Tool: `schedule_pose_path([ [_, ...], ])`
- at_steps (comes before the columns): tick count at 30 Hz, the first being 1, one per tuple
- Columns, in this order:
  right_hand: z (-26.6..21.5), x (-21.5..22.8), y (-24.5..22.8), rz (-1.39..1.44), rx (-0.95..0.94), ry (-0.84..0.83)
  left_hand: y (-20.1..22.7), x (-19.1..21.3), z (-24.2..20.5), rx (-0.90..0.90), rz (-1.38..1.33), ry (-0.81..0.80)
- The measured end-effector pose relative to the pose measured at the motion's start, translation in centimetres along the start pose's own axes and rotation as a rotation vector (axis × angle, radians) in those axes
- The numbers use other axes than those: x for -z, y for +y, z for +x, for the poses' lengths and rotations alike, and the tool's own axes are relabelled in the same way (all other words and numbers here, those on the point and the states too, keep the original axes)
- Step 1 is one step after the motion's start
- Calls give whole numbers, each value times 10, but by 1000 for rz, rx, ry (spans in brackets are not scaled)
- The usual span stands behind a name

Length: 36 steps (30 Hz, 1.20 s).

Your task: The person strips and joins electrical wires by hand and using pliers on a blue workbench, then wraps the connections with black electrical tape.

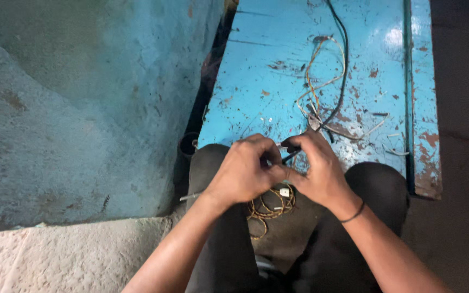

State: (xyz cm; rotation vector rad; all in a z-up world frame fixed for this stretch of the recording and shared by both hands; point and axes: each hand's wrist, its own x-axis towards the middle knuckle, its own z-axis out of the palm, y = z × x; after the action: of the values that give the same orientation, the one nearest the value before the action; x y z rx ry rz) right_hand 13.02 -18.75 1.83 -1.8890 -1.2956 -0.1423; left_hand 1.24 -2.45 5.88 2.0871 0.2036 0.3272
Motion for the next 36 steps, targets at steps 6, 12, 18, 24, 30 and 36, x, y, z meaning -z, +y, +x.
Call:
schedule_pose_path([
  [6,3,9,-8,183,-75,-59,16,10,-3,-43,41,29],
  [12,4,23,-18,265,-47,-129,28,24,-9,56,16,-97],
  [18,-4,29,-30,273,-161,-160,42,28,-16,-59,166,-81],
  [24,-33,17,-21,637,-925,-303,54,24,-21,-29,266,-5],
  [30,-45,7,-20,1082,-1328,-148,61,-6,-40,-150,419,-21],
  [36,-65,4,0,1171,-1167,-192,59,-38,-66,-279,521,30],
])
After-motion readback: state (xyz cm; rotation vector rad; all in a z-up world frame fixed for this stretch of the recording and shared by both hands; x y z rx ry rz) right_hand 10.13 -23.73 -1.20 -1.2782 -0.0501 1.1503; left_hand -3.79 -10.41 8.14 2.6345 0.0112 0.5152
